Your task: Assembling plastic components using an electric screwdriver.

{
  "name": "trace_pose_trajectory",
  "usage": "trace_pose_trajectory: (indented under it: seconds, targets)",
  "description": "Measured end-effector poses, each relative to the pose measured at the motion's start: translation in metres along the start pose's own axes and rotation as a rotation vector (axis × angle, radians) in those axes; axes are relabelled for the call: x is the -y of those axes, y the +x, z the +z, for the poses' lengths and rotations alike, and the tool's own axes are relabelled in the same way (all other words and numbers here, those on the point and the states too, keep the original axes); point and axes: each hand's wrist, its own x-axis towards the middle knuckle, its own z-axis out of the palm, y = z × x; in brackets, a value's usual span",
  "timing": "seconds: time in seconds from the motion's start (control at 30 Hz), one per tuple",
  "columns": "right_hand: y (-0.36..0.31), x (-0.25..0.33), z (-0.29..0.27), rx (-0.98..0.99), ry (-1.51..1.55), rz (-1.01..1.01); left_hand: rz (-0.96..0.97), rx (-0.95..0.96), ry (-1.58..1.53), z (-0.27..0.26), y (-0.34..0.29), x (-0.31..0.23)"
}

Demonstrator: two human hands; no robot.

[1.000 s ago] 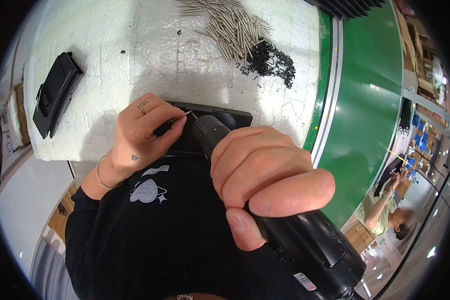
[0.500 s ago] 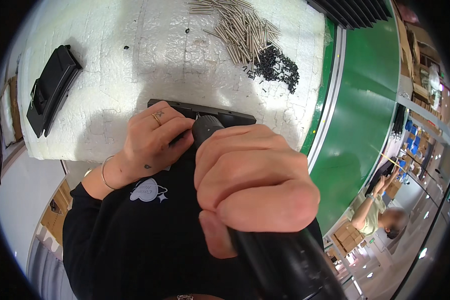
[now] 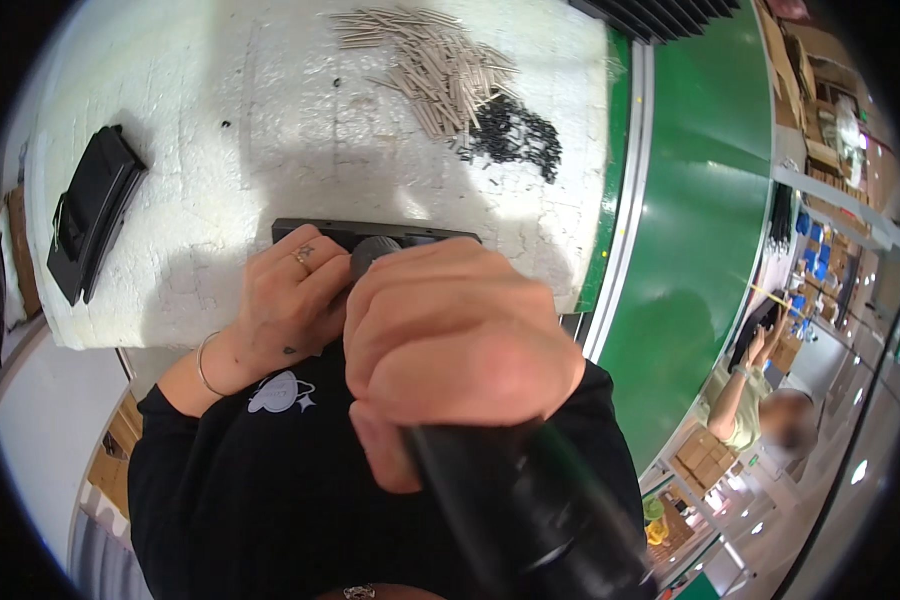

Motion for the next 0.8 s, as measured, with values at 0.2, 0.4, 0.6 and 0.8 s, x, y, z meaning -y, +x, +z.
trace_pose_trajectory:
  seconds: [0.2, 0.4, 0.6, 0.8]
  targets:
    - [-0.018, 0.012, -0.045, -0.427, 0.053, -0.186, -0.005, 0.015, -0.024, -0.002, 0.001, -0.004]
    - [-0.026, -0.021, -0.069, -0.643, -0.089, -0.161, -0.053, 0.066, -0.126, -0.015, 0.008, 0.001]
    - [-0.035, -0.014, -0.071, -0.638, -0.131, -0.169, 0.002, 0.064, -0.072, -0.025, 0.032, -0.003]
    - [-0.037, -0.02, -0.071, -0.692, -0.054, -0.167, 0.113, 0.102, -0.031, -0.012, 0.054, 0.001]
